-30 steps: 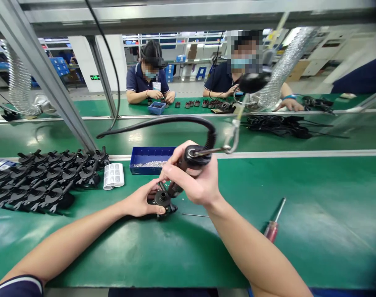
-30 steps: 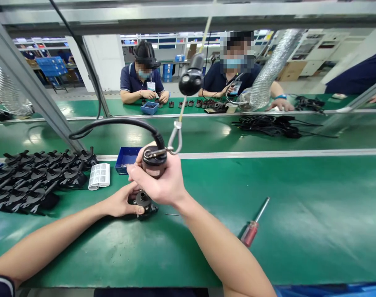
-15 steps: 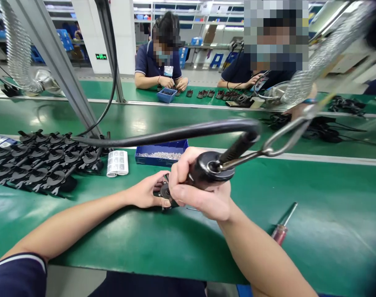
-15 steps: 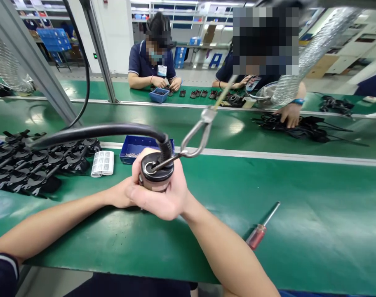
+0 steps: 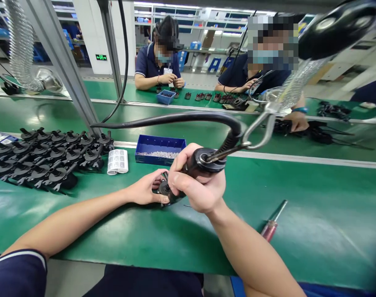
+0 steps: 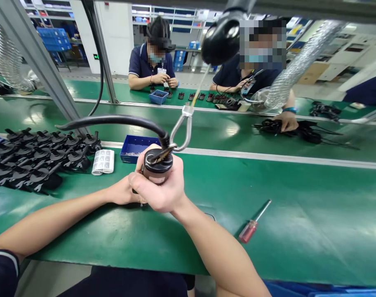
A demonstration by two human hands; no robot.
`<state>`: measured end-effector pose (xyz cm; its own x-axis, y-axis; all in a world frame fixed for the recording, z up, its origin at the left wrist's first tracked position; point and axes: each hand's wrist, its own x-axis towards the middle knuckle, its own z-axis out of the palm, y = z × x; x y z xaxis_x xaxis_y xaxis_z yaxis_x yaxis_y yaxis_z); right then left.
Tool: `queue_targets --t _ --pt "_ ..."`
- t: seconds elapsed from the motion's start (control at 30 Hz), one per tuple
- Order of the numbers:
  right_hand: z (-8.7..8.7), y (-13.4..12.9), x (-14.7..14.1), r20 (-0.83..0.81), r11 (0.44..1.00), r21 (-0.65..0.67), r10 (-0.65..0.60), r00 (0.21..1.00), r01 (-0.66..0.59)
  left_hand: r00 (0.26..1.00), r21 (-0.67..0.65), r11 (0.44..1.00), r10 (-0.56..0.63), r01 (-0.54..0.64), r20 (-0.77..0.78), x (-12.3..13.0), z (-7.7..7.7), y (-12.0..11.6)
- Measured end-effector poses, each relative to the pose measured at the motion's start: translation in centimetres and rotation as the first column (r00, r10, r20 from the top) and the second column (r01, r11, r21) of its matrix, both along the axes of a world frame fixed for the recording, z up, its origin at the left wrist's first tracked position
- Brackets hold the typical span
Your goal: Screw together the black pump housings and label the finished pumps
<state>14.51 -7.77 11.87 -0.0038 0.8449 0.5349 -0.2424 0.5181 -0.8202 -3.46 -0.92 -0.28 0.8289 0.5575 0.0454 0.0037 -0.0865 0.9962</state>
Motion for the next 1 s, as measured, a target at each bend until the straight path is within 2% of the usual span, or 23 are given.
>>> queue_targets --t 0.1,0.17,0.33,0.53,0.77,0.93,1.0 --pt "0.7 0.1 0.0 0.008 0.994 -0.099 0.042 0.999 -0.041 0.999 -0.028 1.000 0.005 -0.003 0.043 0.2 -1.0 -0.5" --pt "1.4 -0.1 0.3 -0.032 0.993 -0.108 0.049 0.998 -0.052 0.999 -0.048 0.999 -0.016 0.018 0.043 0.4 -1.5 -1.1" --pt "1.8 -0.2 0.6 -0.194 0.994 0.072 -0.064 0.979 0.079 0.999 -0.072 0.997 -0.025 0.027 0.036 0.9 -1.5 -2.4" --pt "0.3 1.1 0.6 -0.107 0.998 0.012 -0.057 0.993 0.058 0.996 -0.089 0.995 -0.032 0.040 0.086 1.0 -1.2 -2.6" --pt "0.4 0.8 0.2 -0.004 0.999 -0.047 0.025 1.000 -0.025 0.996 -0.065 0.997 -0.022 0.028 0.084 1.2 -1.3 -2.6" --pt "0.0 0.7 -0.4 0.053 0.997 0.023 -0.076 0.996 0.075 0.998 -0.070 0.997 -0.030 0.034 0.057 1.2 -0.3 -2.8" --pt "0.0 0.8 -0.6 0.052 0.997 0.000 -0.080 0.995 0.080 0.998 -0.061 0.997 -0.033 0.037 0.061 1.1 -0.1 -2.9"
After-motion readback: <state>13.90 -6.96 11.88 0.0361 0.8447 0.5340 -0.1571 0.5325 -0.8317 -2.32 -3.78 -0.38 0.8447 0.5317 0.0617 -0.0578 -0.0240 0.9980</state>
